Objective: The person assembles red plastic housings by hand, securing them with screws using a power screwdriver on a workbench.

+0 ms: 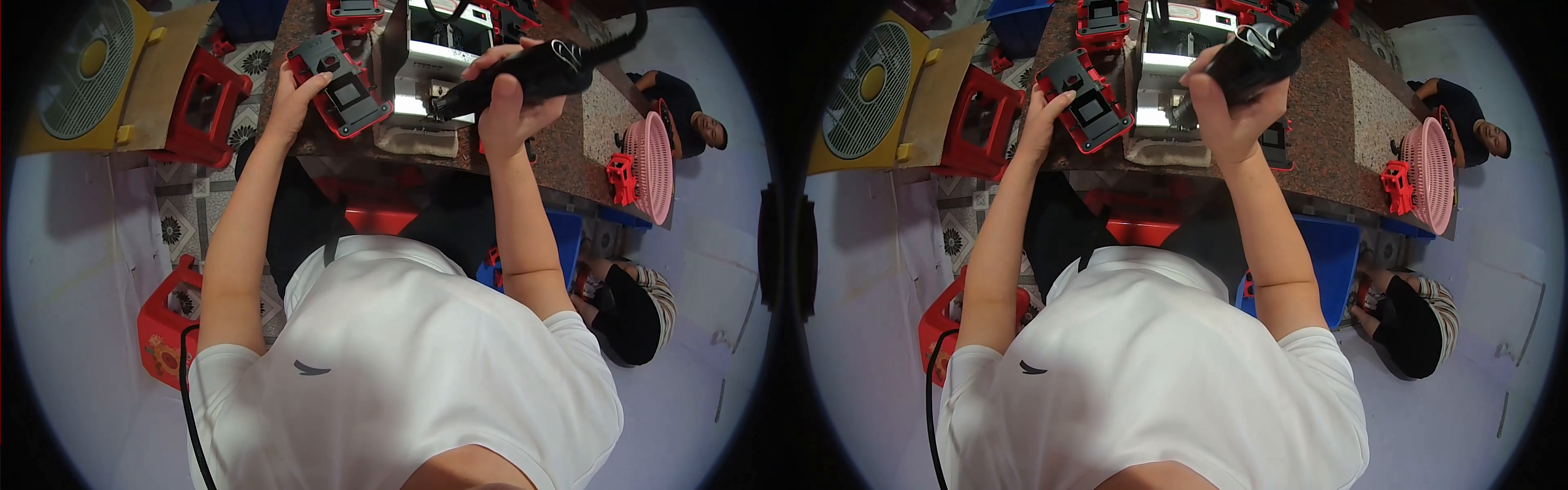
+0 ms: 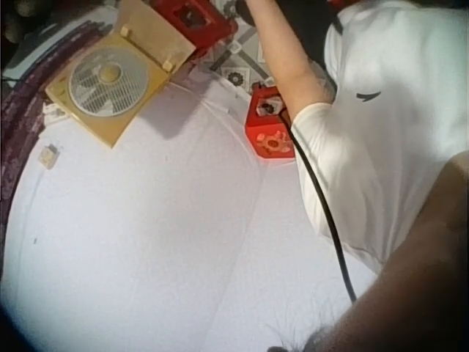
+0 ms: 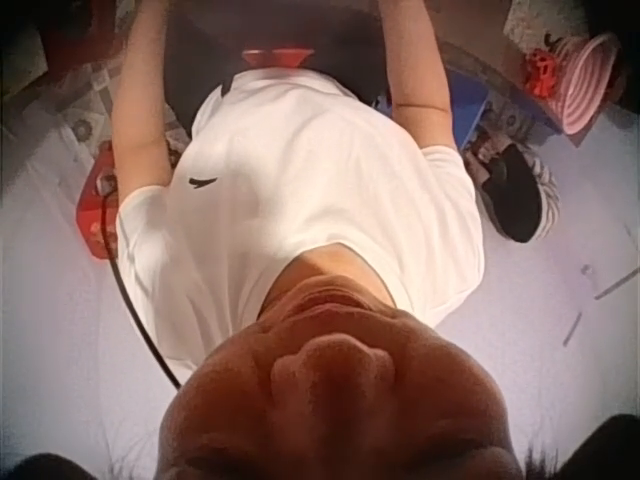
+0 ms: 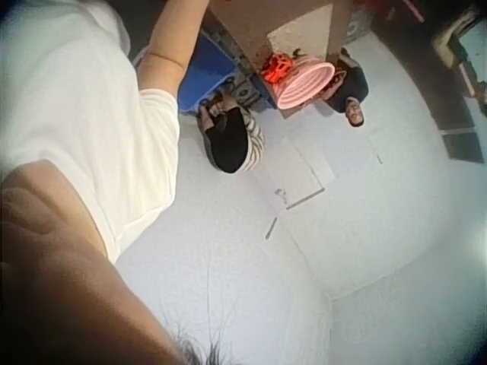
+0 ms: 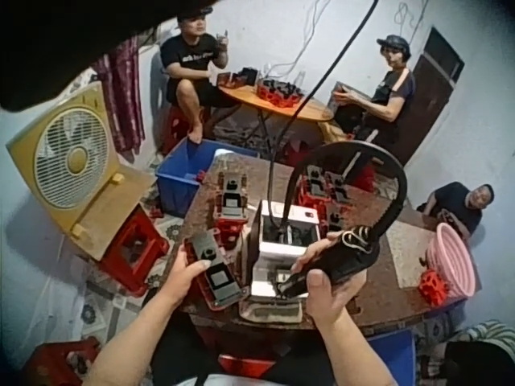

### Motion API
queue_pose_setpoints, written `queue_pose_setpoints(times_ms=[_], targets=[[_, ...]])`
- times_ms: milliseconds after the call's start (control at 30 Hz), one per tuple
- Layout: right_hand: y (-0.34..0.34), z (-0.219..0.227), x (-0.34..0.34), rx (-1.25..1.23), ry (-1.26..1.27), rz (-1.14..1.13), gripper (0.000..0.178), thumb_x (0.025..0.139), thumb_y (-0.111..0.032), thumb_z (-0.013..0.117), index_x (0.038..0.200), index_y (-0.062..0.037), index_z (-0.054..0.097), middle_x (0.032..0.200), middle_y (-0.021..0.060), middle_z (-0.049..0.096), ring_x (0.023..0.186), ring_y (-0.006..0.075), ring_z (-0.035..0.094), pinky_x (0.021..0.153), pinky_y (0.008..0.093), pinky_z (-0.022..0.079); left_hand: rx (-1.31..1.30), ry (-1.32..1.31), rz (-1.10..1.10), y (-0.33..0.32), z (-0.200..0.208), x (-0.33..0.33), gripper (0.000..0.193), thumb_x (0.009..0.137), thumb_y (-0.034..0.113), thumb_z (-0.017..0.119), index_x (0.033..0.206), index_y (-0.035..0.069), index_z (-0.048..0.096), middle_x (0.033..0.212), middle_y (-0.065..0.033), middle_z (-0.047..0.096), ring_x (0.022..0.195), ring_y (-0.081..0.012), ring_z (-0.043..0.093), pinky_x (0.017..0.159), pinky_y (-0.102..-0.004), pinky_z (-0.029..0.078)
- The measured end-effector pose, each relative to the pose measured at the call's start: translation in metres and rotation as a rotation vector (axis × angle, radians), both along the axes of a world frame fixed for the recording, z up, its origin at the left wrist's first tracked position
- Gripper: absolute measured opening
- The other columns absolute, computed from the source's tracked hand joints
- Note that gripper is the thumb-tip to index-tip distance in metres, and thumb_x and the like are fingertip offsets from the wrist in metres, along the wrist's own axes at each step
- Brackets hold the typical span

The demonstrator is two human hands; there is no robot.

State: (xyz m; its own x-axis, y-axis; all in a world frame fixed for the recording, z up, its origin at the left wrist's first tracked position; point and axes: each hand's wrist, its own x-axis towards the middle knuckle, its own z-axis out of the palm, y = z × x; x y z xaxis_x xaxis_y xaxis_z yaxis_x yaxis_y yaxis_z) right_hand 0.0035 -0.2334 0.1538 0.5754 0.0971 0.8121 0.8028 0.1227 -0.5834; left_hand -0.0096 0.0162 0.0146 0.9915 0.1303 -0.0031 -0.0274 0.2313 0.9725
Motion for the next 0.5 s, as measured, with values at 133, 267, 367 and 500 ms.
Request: queue_pose_setpoints(times_ms=[133, 267, 367, 500], targets=[[0.0, 0.007, 0.022, -0.06, 0.17, -0.019, 0.033, 0.093, -0.022, 0.062, 0.111, 0.0018, 0.047, 0.074, 0.0127, 0.062, 0.06, 0.0173, 0.061, 0.055, 0.0282, 0.05, -0.011, 0.002, -0.052, 0.008, 0.012, -0.005, 0.057, 0.08, 0.02, 0.07, 0.126, 0.002, 0.042, 0.116, -0.0083, 0.057, 0.107, -0.0173, 0.055, 0.096, -0.0319, 0.042], [0.012, 0.039, 0.017, 0.092, 0.35, 0.009, 0.042, 0.092, -0.036, 0.064, 0.111, -0.0029, 0.047, 0.073, 0.008, 0.059, 0.058, 0.0144, 0.058, 0.051, 0.027, 0.049, -0.046, 0.086, -0.088, 0.008, 0.022, -0.013, 0.061, 0.077, 0.019, 0.072, 0.127, 0.002, 0.042, 0.118, -0.0092, 0.057, 0.109, -0.0176, 0.055, 0.098, -0.0319, 0.042], [0.04, 0.061, 0.018, 0.201, 0.218, 0.066, 0.039, 0.093, -0.034, 0.062, 0.11, -0.0022, 0.048, 0.074, 0.0087, 0.06, 0.058, 0.0146, 0.059, 0.051, 0.0272, 0.05, -0.012, 0.084, -0.075, -0.001, 0.013, -0.013, 0.067, 0.075, 0.018, 0.076, 0.128, 0.001, 0.04, 0.12, -0.0108, 0.056, 0.111, -0.0192, 0.055, 0.099, -0.0326, 0.042], [0.076, 0.044, 0.06, 0.187, 0.051, 0.149, 0.033, 0.092, -0.031, 0.065, 0.103, -0.0046, 0.048, 0.074, 0.0065, 0.06, 0.055, 0.0117, 0.057, 0.05, 0.0269, 0.049, -0.025, 0.068, -0.045, -0.009, 0.021, -0.016, 0.066, 0.075, 0.018, 0.076, 0.127, 0.001, 0.041, 0.118, -0.0105, 0.057, 0.109, -0.0174, 0.056, 0.095, -0.0321, 0.044]])
